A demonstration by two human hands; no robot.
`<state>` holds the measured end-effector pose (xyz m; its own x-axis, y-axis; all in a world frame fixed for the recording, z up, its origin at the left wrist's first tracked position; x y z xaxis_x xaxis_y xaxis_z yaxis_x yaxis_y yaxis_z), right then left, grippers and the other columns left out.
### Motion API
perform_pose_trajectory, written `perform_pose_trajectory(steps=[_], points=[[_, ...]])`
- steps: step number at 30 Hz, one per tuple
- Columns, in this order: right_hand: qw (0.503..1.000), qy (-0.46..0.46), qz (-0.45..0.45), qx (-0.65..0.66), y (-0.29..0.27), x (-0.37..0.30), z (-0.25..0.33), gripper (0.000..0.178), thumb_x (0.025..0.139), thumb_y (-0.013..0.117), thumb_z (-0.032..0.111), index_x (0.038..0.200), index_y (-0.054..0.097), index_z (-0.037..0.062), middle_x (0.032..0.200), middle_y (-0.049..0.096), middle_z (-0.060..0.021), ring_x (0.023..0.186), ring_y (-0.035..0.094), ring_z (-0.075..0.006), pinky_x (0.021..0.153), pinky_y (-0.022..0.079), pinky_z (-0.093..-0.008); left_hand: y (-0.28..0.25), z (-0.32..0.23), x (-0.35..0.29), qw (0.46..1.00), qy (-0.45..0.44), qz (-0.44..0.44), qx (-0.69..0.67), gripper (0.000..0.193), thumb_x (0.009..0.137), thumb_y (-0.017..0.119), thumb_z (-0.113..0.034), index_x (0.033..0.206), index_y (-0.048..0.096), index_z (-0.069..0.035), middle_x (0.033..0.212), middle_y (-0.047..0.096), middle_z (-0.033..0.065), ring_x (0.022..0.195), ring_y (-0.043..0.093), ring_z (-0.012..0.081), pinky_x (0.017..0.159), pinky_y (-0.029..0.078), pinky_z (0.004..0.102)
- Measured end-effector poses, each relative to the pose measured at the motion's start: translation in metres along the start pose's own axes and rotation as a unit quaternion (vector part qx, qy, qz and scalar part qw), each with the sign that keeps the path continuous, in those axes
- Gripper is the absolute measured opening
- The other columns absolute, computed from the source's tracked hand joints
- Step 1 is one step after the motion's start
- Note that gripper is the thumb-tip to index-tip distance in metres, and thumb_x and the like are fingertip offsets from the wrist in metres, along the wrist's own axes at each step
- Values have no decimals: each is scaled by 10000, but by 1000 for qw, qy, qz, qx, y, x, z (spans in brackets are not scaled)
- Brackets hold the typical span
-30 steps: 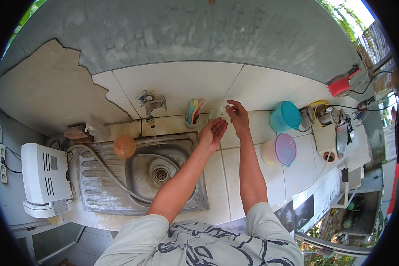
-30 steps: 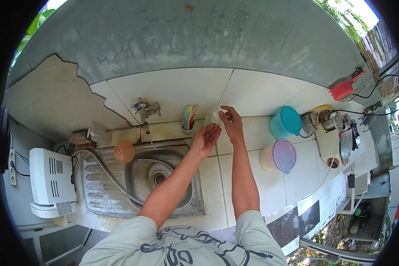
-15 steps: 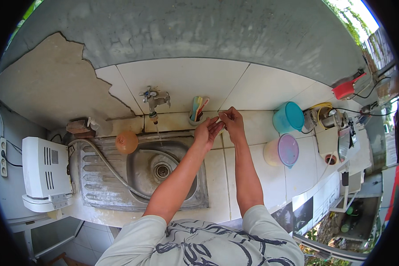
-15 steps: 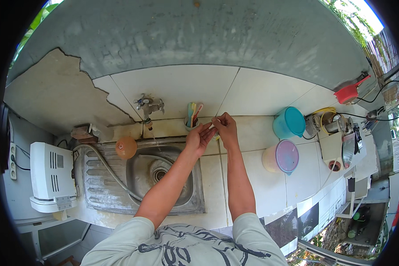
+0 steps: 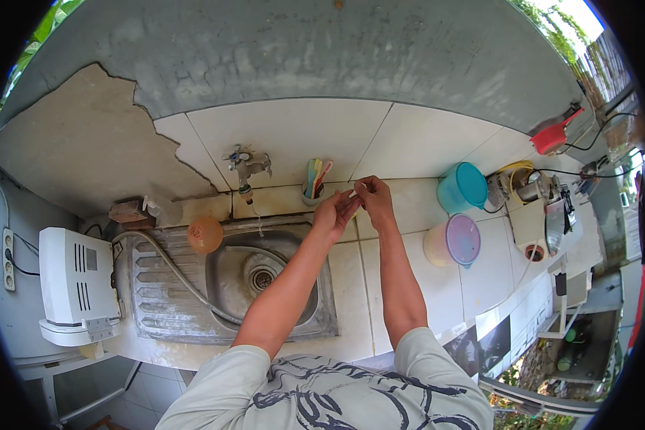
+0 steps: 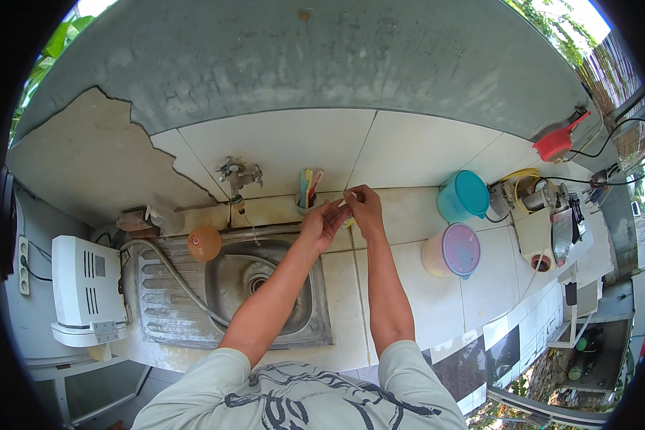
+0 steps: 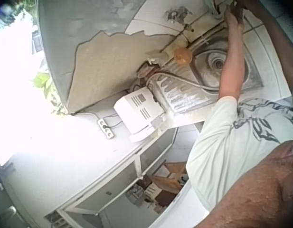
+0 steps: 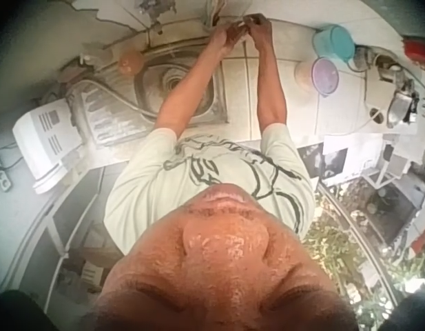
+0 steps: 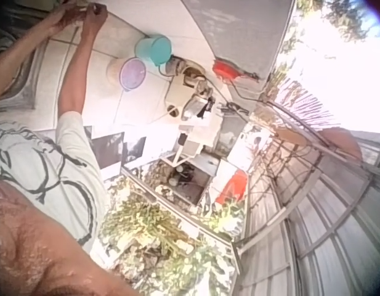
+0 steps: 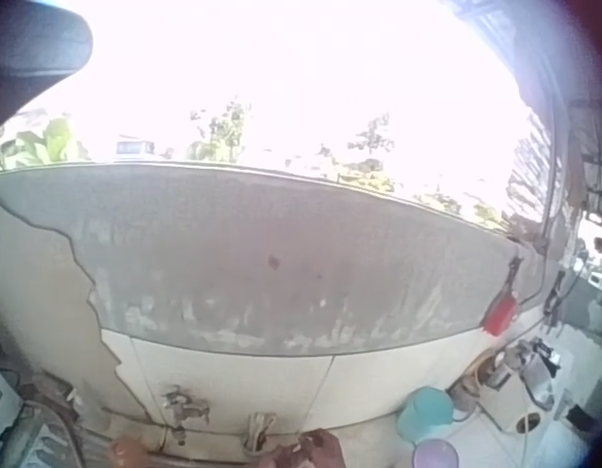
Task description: Cleaning and curing a 3D-printed dental model, recording results, and washing hands.
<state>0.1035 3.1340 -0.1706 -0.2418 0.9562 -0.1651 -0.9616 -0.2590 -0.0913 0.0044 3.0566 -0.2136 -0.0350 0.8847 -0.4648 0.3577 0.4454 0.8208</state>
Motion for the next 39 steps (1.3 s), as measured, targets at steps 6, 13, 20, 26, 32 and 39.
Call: perform_pose_trajectory(steps=[6,13,20,26,32,39], points=[[1000,-13,-12,16,3,-6,8,269,943,695,227,989,623,-28,656,508,10,559,462,-83,498,377,-266,-13,0,1,999,12,-8,-50,418,1054,443,-230,1245,521,134,1224,605,267,1167,620,327,1025,541,372],[916,141,-69,369,36,-88,-105,812,972,339,711,1168,535,-52,1002,615,-146,909,600,-245,794,481,-362,-27,0,-77,972,111,-35,205,513,1076,374,-295,1385,449,108,1406,505,279,1344,477,368,1149,373,407],[858,121,228,445,195,-202,-34,1069,888,253,822,1563,163,-2,1624,196,-197,1510,173,-331,1235,127,-438,-121,-63,-112,733,183,-211,620,807,1036,190,-549,1533,169,86,1609,89,315,1514,41,430,1229,30,488],[879,282,23,385,201,-216,-69,746,1043,376,526,1587,148,70,1646,200,-117,1518,170,-306,1235,107,-440,-152,-34,-143,822,173,-205,501,735,1056,247,-491,1553,151,41,1643,80,231,1528,7,371,1236,49,403],[900,262,212,275,223,-209,-97,1005,922,339,763,1594,62,69,1671,67,-98,1526,126,-269,1204,162,-429,-156,-31,-156,841,144,-208,478,716,1050,317,-457,1574,130,-7,1650,95,201,1539,28,299,1231,83,388],[937,213,177,215,220,-219,-80,1112,862,276,860,1573,166,12,1650,165,-147,1528,120,-285,1225,94,-417,-165,-32,-158,892,119,-192,392,773,1039,353,-508,1573,109,-5,1642,100,226,1530,87,317,1233,102,390]])
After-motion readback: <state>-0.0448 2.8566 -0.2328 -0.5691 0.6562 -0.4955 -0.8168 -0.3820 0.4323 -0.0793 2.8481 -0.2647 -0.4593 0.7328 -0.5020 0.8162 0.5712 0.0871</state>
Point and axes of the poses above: each hand's wrist, its own x-axis towards the middle knuckle, its own y-axis out of the palm, z = x × y, the point moved 8 cm from there along x, towards the middle knuckle
